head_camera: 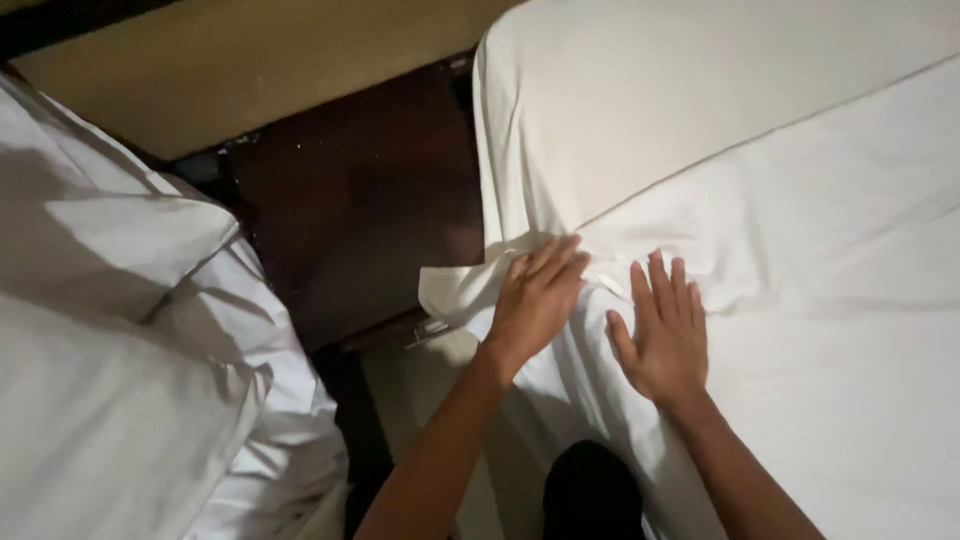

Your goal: The person smooths a white fitted sheet over a mattress, tucking the edges under. They then place a white pillow at the head of the bed and smooth it. Finally, they smooth a white flat sheet over the entire bed.

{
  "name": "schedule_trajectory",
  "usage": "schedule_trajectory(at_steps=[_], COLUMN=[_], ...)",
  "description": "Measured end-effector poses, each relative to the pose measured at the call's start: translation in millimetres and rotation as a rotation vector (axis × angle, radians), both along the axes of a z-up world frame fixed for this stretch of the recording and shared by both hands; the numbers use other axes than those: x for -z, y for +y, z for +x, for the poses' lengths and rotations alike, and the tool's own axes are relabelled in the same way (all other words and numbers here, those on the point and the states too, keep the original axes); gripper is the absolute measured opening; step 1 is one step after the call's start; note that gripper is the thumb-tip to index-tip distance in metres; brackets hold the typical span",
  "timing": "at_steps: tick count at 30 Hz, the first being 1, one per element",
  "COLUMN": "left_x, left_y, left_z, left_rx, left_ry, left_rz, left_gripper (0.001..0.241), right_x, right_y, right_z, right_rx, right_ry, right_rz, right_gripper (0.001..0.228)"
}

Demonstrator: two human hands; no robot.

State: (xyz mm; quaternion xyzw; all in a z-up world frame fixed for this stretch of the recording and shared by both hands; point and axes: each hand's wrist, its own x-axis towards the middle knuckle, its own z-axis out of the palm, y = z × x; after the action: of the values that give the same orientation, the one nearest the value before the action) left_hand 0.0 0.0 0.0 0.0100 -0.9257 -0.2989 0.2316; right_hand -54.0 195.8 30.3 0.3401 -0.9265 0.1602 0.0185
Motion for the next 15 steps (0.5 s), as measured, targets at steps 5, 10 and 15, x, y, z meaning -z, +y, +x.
schedule_trajectory(at_steps=[5, 10, 15], left_x=[6, 6, 10], left_y=[-3, -2, 10], left_z=[1, 9, 33], left_rx=[0.02, 0.053, 0.071], left_ry=[0.158, 0.29, 0.317], left_rz=[-0.077, -0.101, -0.128], left_gripper=[0.021, 0.014, 0.013], right_x=[7, 6, 0], right_y=[2, 3, 3], right_z=[1, 2, 12], right_rx=[0.003, 0.001, -0.057], right_ry=[0.073, 0.134, 0.274], right_rz=[-0.03, -0.046, -0.205], right_gripper=[0.07, 0.074, 0.077])
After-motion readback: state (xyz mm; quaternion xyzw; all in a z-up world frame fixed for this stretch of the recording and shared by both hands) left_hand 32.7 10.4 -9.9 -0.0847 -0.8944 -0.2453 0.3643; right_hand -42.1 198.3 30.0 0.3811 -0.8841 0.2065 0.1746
